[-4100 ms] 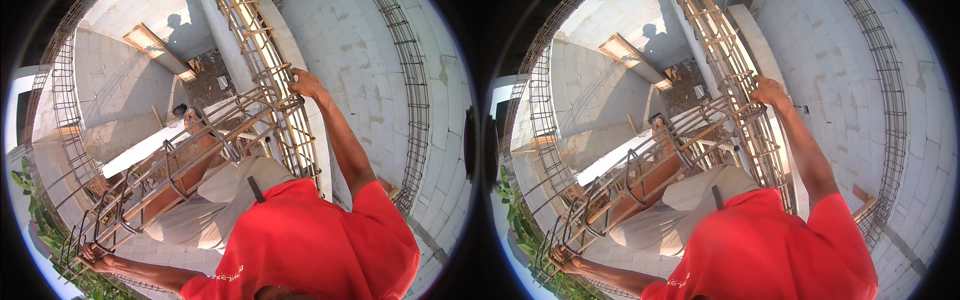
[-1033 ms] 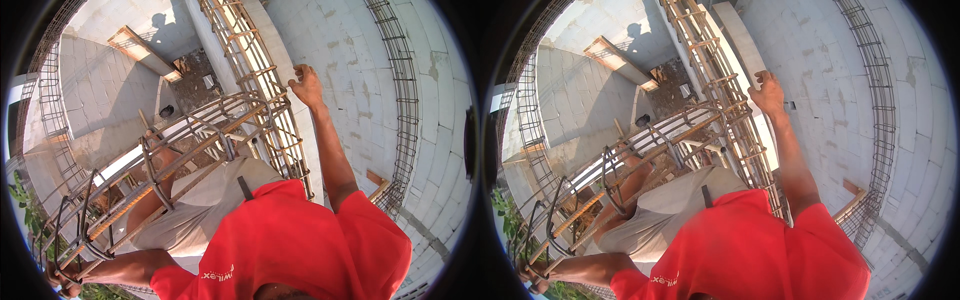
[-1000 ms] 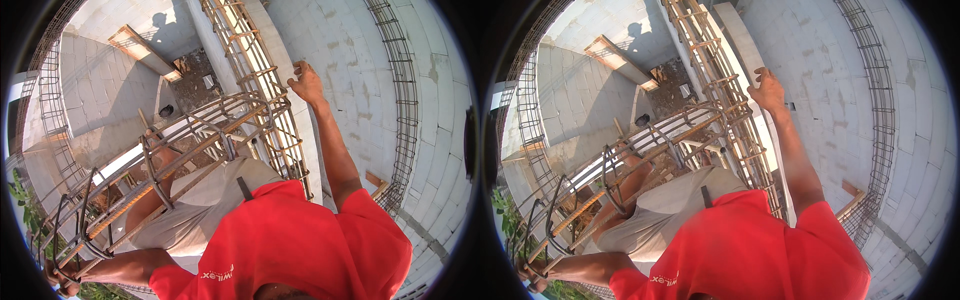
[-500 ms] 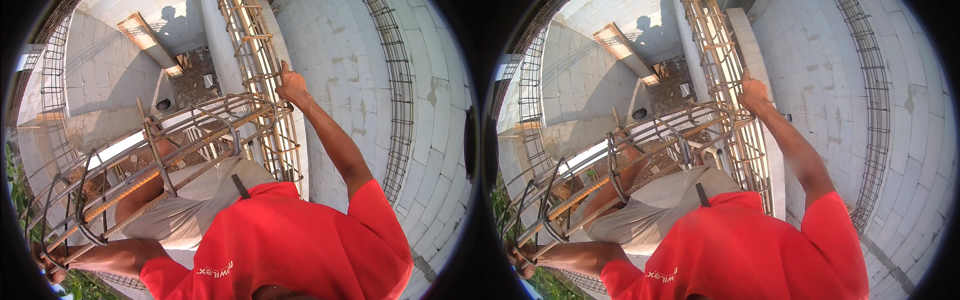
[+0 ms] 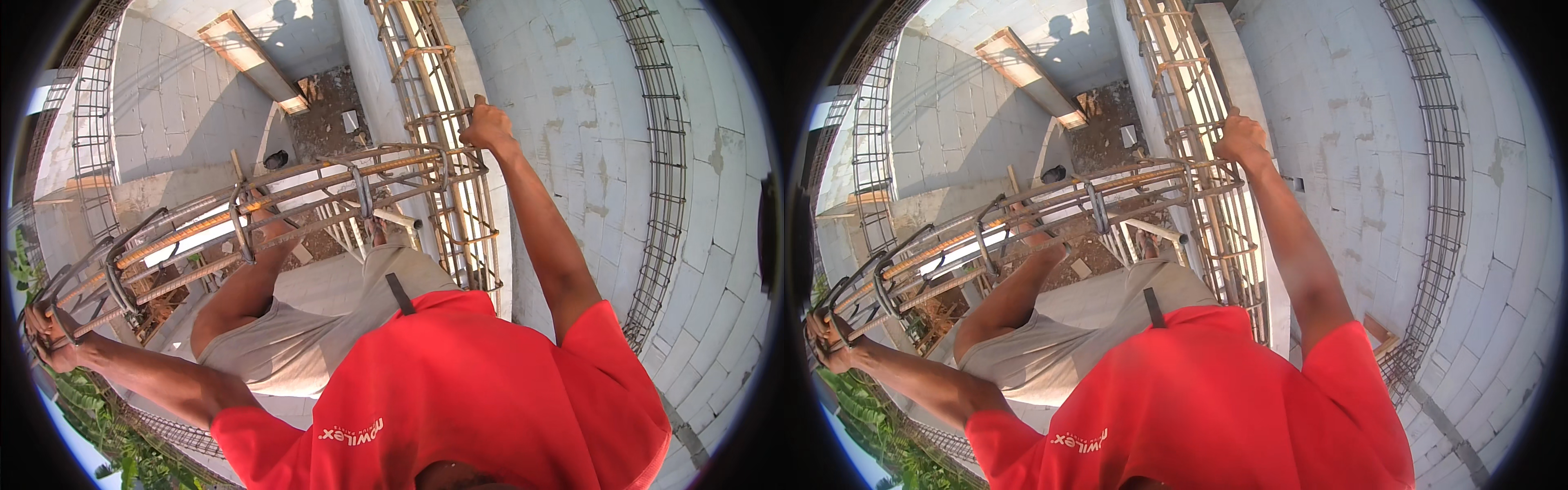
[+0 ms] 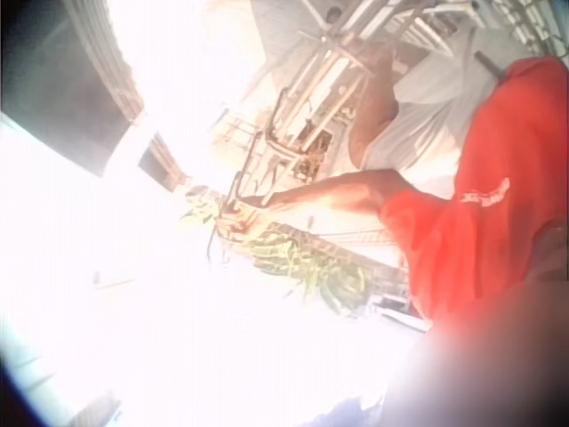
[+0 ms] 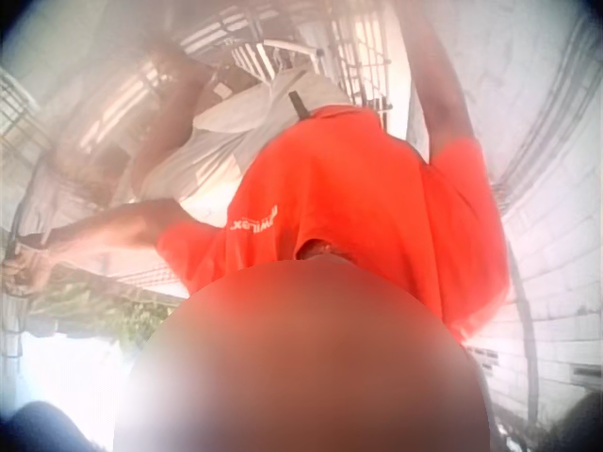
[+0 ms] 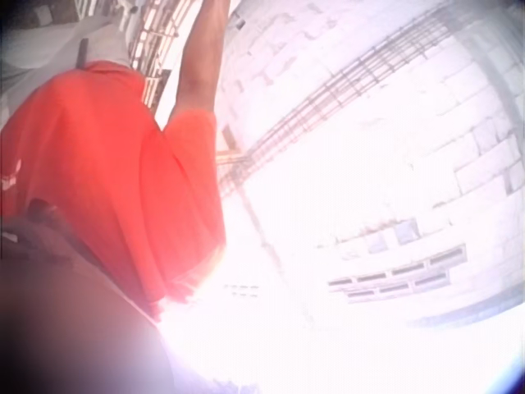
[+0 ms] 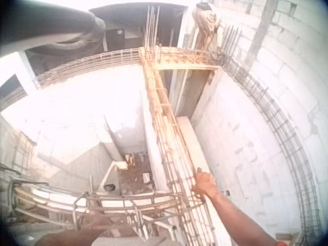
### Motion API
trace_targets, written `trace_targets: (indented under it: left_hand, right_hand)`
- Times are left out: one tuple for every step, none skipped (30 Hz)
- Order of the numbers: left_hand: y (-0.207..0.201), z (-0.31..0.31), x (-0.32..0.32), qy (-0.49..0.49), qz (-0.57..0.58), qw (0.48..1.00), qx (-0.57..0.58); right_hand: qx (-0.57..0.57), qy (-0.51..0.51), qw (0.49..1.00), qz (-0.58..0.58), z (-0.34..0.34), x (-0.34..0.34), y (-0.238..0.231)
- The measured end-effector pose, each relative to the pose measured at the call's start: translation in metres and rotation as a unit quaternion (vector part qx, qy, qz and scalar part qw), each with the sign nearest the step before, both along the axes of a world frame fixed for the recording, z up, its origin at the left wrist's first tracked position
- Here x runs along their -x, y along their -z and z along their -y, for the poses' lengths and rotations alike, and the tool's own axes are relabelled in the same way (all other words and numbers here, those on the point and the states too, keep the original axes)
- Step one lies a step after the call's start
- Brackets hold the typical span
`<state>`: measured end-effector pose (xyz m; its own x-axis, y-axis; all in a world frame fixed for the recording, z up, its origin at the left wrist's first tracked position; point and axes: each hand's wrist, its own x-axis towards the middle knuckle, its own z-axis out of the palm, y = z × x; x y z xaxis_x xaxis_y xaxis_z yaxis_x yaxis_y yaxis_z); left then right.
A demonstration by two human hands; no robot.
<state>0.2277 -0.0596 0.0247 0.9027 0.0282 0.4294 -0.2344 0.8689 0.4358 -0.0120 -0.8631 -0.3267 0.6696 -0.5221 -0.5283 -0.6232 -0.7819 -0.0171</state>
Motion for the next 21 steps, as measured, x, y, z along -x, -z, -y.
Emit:
trace_targets:
  left_hand:
    - [0.010, 0.002, -0.003, -0.020, -0.014, 1.000, -0.005]
    - [0.019, 0.002, -0.004, -0.031, -0.022, 0.999, -0.011]
    - [0.028, 0.000, -0.005, -0.029, -0.033, 0.999, 0.013]
    - [0.038, -0.003, -0.005, -0.016, -0.037, 0.998, 0.039]
    - [0.046, -0.006, -0.003, 0.004, -0.045, 0.998, 0.054]
    - [0.052, -0.011, 0.000, 0.009, -0.053, 0.997, 0.060]
    - [0.059, -0.016, 0.003, 0.001, -0.069, 0.996, 0.064]
    - [0.065, -0.020, 0.006, -0.018, -0.086, 0.995, 0.053]
    - [0.072, -0.024, 0.009, -0.020, -0.087, 0.995, 0.050]
    - [0.079, -0.026, 0.012, -0.004, -0.103, 0.992, 0.067]
    - [0.086, -0.027, 0.014, -0.031, -0.094, 0.994, 0.056]
    - [0.092, -0.028, 0.018, -0.048, -0.087, 0.994, 0.050]
    - [0.097, -0.027, 0.018, -0.053, -0.076, 0.994, 0.061]
    - [0.102, -0.027, 0.023, -0.004, -0.068, 0.994, 0.082]
    - [0.106, -0.026, 0.024, -0.035, -0.071, 0.994, 0.080]
    - [0.110, -0.025, 0.026, -0.052, -0.072, 0.993, 0.082]
    - [0.113, -0.024, 0.028, -0.048, -0.068, 0.993, 0.086]
    - [0.115, -0.024, 0.029, -0.033, -0.073, 0.993, 0.083]
    - [0.118, -0.025, 0.030, -0.046, -0.082, 0.993, 0.068]
    - [0.120, -0.027, 0.030, -0.043, -0.089, 0.993, 0.066]
    - [0.123, -0.031, 0.030, -0.024, -0.098, 0.993, 0.069]
  right_hand:
    - [-0.003, 0.013, 1.000, 0.015, 0.000, 0.001, -0.003]
    - [-0.010, 0.025, 0.999, 0.027, -0.001, 0.005, -0.007]
    - [-0.013, 0.038, 0.998, 0.040, -0.002, 0.009, -0.012]
    - [-0.022, 0.054, 0.995, 0.078, -0.005, 0.015, -0.016]
    - [-0.042, 0.111, 0.982, 0.150, -0.009, 0.022, -0.018]
    - [-0.062, 0.166, 0.960, 0.219, -0.015, 0.035, -0.022]
    - [-0.081, 0.219, 0.930, 0.285, -0.022, 0.049, -0.026]
    - [-0.060, 0.265, 0.909, 0.316, -0.032, 0.062, -0.027]
    - [-0.039, 0.311, 0.884, 0.346, -0.043, 0.076, -0.029]
    - [-0.130, 0.391, 0.849, 0.331, -0.054, 0.088, -0.033]
    - [-0.205, 0.483, 0.798, 0.297, -0.066, 0.102, -0.038]
    - [-0.278, 0.499, 0.778, 0.262, -0.079, 0.116, -0.047]
    - [-0.327, 0.528, 0.754, 0.212, -0.094, 0.127, -0.055]
    - [-0.406, 0.538, 0.719, 0.170, -0.109, 0.133, -0.061]
    - [-0.473, 0.543, 0.683, 0.125, -0.124, 0.137, -0.065]
    - [-0.541, 0.536, 0.635, 0.127, -0.141, 0.138, -0.066]
    - [-0.623, 0.519, 0.570, 0.131, -0.155, 0.136, -0.066]
    - [-0.651, 0.551, 0.497, 0.158, -0.163, 0.131, -0.063]
    - [-0.690, 0.569, 0.405, 0.187, -0.170, 0.126, -0.058]
    - [-0.731, 0.567, 0.311, 0.217, -0.173, 0.124, -0.055]
    - [-0.732, 0.581, 0.287, 0.211, -0.174, 0.122, -0.052]
